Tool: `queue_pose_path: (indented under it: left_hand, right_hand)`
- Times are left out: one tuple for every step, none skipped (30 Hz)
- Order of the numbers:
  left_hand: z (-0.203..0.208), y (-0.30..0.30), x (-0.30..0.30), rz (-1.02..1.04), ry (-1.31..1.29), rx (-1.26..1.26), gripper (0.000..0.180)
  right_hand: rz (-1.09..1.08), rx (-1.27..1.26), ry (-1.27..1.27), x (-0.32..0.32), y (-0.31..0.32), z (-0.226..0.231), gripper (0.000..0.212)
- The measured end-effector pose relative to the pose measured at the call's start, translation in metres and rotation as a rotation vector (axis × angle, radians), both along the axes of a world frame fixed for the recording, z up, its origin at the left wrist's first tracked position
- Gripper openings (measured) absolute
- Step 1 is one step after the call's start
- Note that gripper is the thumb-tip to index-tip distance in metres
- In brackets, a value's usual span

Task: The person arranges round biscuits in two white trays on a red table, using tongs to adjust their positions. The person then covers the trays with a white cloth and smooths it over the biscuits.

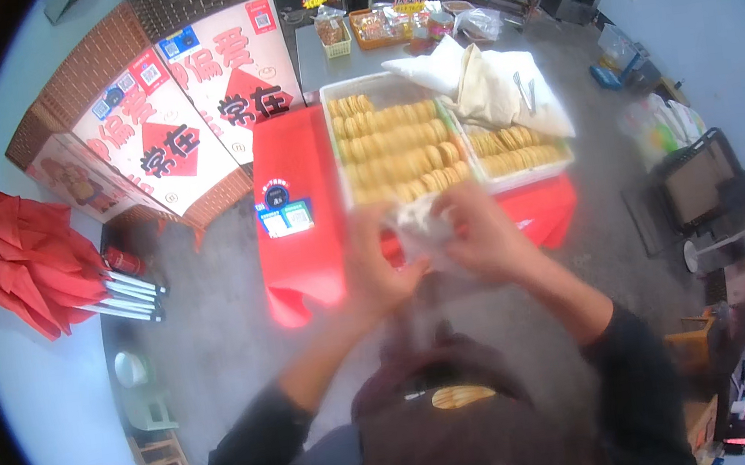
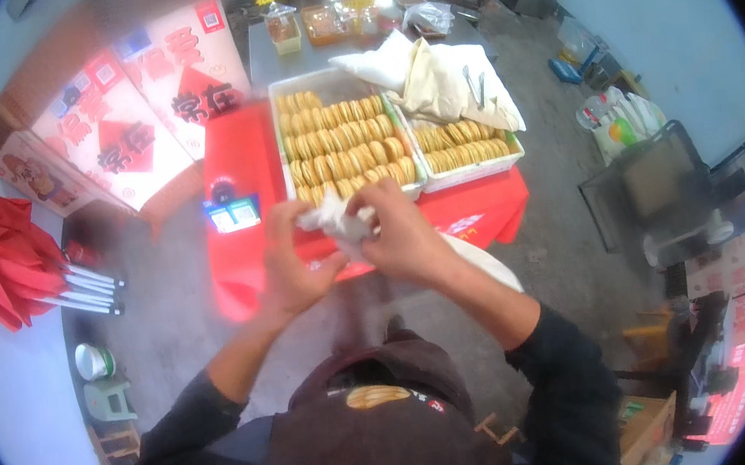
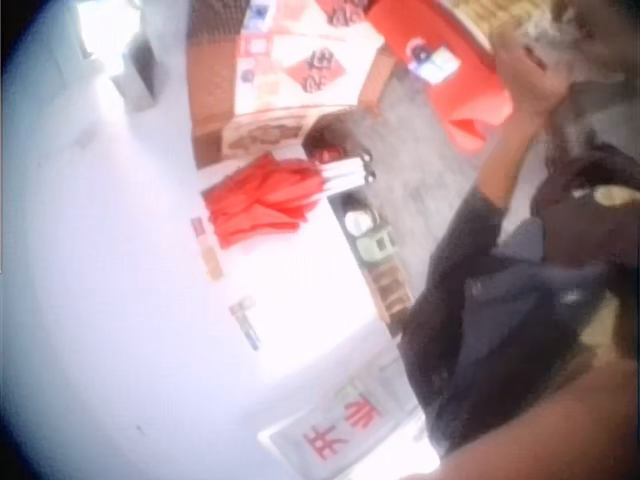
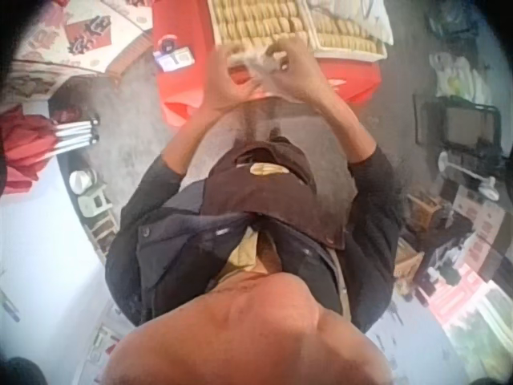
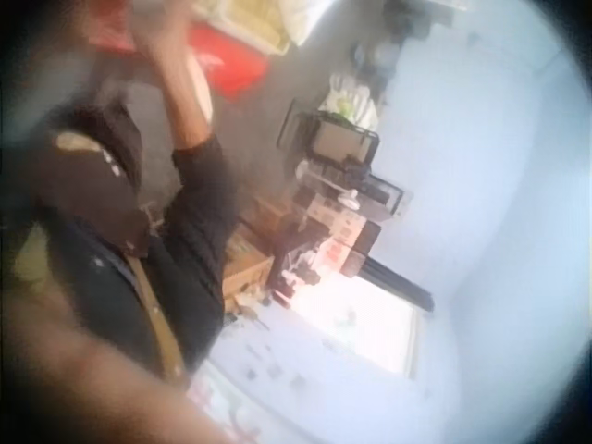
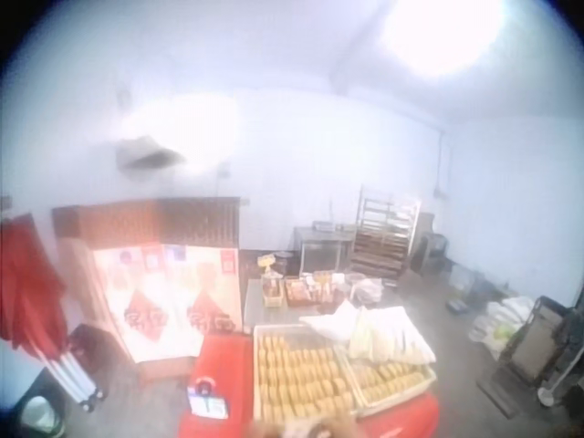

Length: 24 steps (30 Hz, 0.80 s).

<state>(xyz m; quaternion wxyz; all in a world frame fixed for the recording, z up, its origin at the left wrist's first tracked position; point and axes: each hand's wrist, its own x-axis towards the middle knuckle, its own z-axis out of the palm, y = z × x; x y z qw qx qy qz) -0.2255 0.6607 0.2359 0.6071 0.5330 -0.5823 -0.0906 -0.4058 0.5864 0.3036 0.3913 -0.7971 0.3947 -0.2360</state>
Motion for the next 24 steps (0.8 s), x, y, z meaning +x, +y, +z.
queue_pose_path:
  left_hand:
    - [0.000,-0.008,0.019,-0.146,-0.046,0.101,0.053]
    - [-0.009,-0.008,0.037,-0.278,-0.087,0.227,0.054]
    - [-0.013,-0.012,0.046,-0.413,-0.120,0.351,0.055]
    - [0.016,-0.017,0.041,-0.612,0.019,0.547,0.057]
    - [0.013,-0.025,0.040,-0.574,0.033,0.621,0.056]
    - [0.016,-0.030,0.046,-0.518,0.035,0.695,0.055]
    - [0.012,-0.039,0.047,-0.478,0.052,0.765,0.054]
    - [0.005,-0.043,0.049,-0.370,0.027,0.768,0.051]
    - [-0.001,-0.044,0.055,-0.254,-0.006,0.769,0.049]
    - [-0.002,-0.047,0.056,-0.148,-0.032,0.775,0.046]
    - [0.002,-0.051,0.059,-0.096,-0.004,0.817,0.044]
    - [0.022,-0.056,0.056,-0.051,0.023,0.859,0.041]
    - [0.039,-0.061,0.057,-0.001,0.051,0.899,0.039]
    - [0.047,-0.067,0.063,0.007,0.026,0.866,0.039]
    - [0.054,-0.062,0.077,0.041,-0.009,0.848,0.039]
    - [0.048,-0.057,0.086,0.179,-0.054,0.865,0.036]
    - [0.044,-0.051,0.095,0.325,-0.100,0.869,0.034]
    - [0.053,-0.036,0.103,0.365,-0.106,0.801,0.031]
    - [0.058,-0.028,0.108,0.387,-0.109,0.719,0.028]
    - [0.052,-0.008,0.116,0.440,0.025,0.611,0.032]
    - [0.035,-0.016,0.117,0.439,0.181,0.472,0.036]
    - [0.044,-0.016,0.105,0.523,0.280,0.447,0.043]
    - [0.059,-0.010,0.096,0.573,0.312,0.420,0.048]
    - [0.070,-0.010,0.086,0.602,0.351,0.379,0.054]
  right_hand:
    - [0.011,0.005,-0.077,0.005,0.004,0.003,0.032]
    - [0.034,0.033,-0.153,0.013,0.010,0.000,0.032]
    - [0.059,0.015,-0.187,0.021,0.013,-0.003,0.032]
    - [0.073,-0.012,-0.214,0.027,0.009,-0.005,0.031]
    - [0.088,-0.040,-0.241,0.030,0.004,-0.008,0.031]
    - [0.122,-0.089,-0.278,0.036,-0.004,-0.017,0.036]
    - [0.115,-0.058,-0.311,0.036,-0.010,-0.023,0.041]
    - [0.111,-0.026,-0.344,0.036,-0.017,-0.028,0.046]
    - [0.112,0.004,-0.388,0.036,-0.029,-0.034,0.051]
    - [0.173,-0.180,-0.314,0.031,-0.043,-0.046,0.066]
    - [0.261,-0.106,-0.338,0.028,-0.064,-0.059,0.068]
    - [0.342,-0.032,-0.358,0.021,-0.090,-0.077,0.071]
    - [0.427,0.042,-0.379,0.017,-0.117,-0.096,0.073]
    - [0.392,0.015,-0.322,0.011,-0.153,-0.121,0.078]
    - [0.325,-0.103,-0.234,0.014,-0.191,-0.144,0.076]
    - [0.286,-0.134,-0.176,0.015,-0.248,-0.188,0.075]
    - [0.172,-0.183,-0.110,0.015,-0.298,-0.215,0.074]
    - [0.097,-0.148,-0.069,0.028,-0.342,-0.228,0.071]
    - [0.042,-0.270,0.092,0.032,-0.389,-0.225,0.074]
    - [0.015,-0.342,0.171,0.039,-0.433,-0.223,0.081]
    - [-0.048,-0.483,0.255,0.025,-0.505,-0.235,0.088]
    - [-0.014,-0.499,0.246,0.038,-0.538,-0.231,0.080]
    - [0.028,-0.512,0.225,0.056,-0.561,-0.226,0.072]
    - [0.088,-0.507,0.346,0.064,-0.592,-0.225,0.063]
